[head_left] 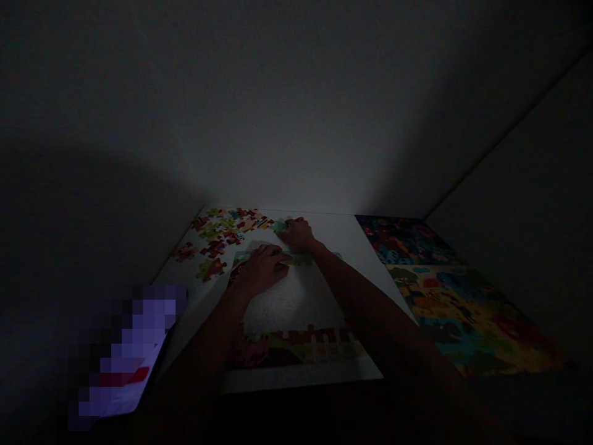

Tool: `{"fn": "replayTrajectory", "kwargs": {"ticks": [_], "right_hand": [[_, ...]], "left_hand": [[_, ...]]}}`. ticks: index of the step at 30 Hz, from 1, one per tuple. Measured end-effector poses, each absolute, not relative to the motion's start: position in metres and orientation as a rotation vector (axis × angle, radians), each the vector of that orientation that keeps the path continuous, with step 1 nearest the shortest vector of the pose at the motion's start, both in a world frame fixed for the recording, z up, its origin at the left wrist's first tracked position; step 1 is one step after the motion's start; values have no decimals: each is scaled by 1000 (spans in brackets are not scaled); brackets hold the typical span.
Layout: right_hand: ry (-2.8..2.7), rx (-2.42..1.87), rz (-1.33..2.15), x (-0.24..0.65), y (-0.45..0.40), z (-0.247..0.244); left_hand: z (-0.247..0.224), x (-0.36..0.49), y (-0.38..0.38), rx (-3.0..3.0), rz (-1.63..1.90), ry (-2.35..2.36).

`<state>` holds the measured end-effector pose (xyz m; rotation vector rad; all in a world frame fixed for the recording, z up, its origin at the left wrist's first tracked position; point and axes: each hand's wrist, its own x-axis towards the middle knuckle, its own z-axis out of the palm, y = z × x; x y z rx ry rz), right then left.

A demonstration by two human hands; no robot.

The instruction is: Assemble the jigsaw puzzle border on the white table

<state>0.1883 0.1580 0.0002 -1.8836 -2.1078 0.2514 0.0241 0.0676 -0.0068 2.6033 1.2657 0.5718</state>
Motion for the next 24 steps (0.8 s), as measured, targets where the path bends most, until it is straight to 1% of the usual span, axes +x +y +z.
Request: {"fn": "replayTrajectory", "kwargs": {"ticks": [20, 24], "right_hand": [[-1910, -1885, 450, 196, 168, -1], [-1812, -1786, 602, 204, 166, -4]], "left_hand": [[-9, 24, 69, 2597, 590, 1267], [-10, 23, 69, 2610, 595, 1278]]}}
